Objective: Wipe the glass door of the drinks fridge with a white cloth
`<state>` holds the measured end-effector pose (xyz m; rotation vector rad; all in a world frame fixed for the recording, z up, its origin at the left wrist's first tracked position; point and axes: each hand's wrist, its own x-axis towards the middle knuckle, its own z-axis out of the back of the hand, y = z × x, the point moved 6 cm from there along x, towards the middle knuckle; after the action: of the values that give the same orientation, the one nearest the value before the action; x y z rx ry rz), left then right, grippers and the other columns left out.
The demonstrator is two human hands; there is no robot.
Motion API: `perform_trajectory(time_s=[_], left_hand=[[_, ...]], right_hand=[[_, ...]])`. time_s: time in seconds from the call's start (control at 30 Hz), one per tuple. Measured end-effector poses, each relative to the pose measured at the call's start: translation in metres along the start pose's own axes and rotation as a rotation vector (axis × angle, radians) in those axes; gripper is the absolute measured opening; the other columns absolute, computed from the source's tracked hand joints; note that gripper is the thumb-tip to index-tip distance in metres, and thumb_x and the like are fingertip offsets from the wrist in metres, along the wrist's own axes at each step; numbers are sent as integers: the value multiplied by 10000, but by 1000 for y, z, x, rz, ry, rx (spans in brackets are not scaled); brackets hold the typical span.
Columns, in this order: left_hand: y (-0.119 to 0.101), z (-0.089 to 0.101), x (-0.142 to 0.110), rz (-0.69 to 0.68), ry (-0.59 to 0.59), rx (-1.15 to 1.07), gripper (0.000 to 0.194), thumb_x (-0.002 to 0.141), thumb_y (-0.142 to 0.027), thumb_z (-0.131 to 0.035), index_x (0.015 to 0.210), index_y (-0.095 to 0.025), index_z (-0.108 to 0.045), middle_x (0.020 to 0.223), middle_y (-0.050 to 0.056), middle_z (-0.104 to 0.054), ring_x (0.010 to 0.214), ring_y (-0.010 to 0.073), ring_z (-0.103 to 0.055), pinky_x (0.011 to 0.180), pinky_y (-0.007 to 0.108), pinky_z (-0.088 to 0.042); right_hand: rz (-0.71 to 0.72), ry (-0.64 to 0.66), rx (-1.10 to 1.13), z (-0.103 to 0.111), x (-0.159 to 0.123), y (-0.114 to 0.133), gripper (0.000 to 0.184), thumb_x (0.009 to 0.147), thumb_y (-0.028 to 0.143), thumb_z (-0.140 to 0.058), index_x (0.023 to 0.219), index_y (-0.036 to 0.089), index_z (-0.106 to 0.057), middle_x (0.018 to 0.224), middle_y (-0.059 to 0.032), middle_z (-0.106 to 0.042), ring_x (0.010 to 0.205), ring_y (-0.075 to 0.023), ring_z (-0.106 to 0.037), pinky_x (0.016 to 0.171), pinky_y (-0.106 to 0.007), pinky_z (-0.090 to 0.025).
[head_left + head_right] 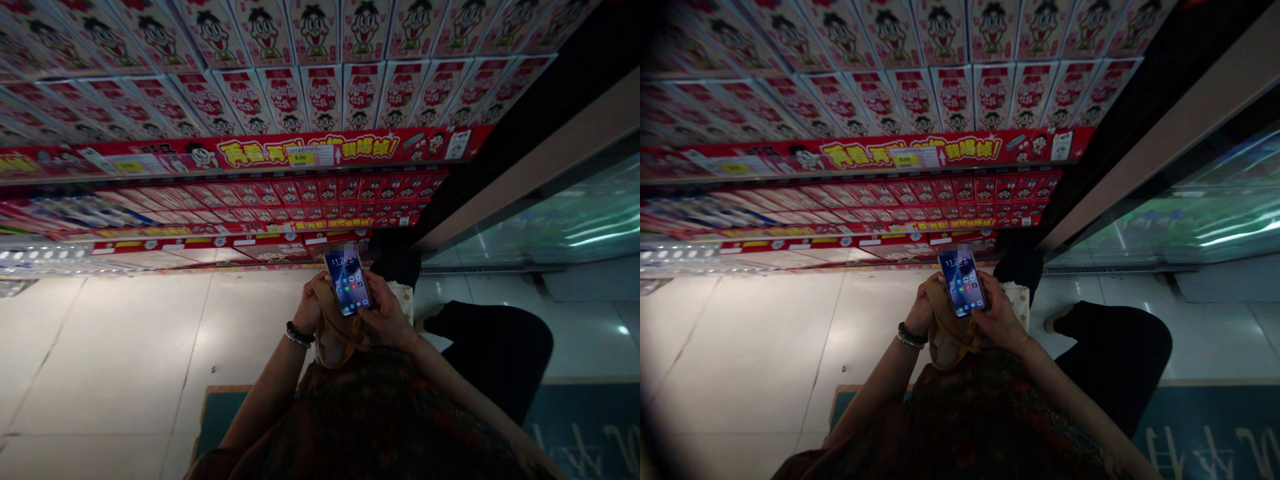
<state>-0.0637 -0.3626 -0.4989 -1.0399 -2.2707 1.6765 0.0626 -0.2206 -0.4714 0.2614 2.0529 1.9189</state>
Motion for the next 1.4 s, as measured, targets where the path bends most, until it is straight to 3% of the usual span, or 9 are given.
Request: perform_trajectory(time_s=[0.43, 0.9, 1.2, 1.4], left_hand=[[8, 8, 4, -3, -8, -4, 471, 903, -570, -832, 848, -169, -591, 779, -8, -551, 675, 111, -485, 638, 242, -469], [1, 8, 0, 33, -27, 35, 515, 881, -617, -851, 884, -159, -615, 760, 2, -580, 650, 108, -503, 610, 239, -452], [-1, 11, 3, 18, -58, 54, 555, 837, -656, -876, 845, -168, -609, 723, -17, -529, 617, 93, -451, 576, 231, -432], [-3, 13, 4, -2, -29, 100, 544, 889, -656, -837, 840, -161, -617, 719, -6, -528, 632, 95, -447, 588, 232, -420]], right_hand=[[-16, 8, 14, -1, 2, -7, 799, 859, 263, -746, 1579, 255, -401, 1594, -151, -580, 1365, -288, -660, 1173, -493, -566], [-42, -22, 114, 1, 2, -13, 642, 911, 255, -681, 1519, 256, -477, 1478, -112, -682, 1302, -255, -702, 1139, -459, -559], [-102, -35, 218, 4, 7, -23, 442, 861, 264, -752, 1296, 258, -675, 1279, -41, -797, 1213, -236, -743, 1072, -395, -571], [-118, -25, 229, 6, 6, -21, 430, 888, 278, -769, 1311, 254, -697, 1274, -51, -807, 1212, -253, -742, 1076, -417, -583]])
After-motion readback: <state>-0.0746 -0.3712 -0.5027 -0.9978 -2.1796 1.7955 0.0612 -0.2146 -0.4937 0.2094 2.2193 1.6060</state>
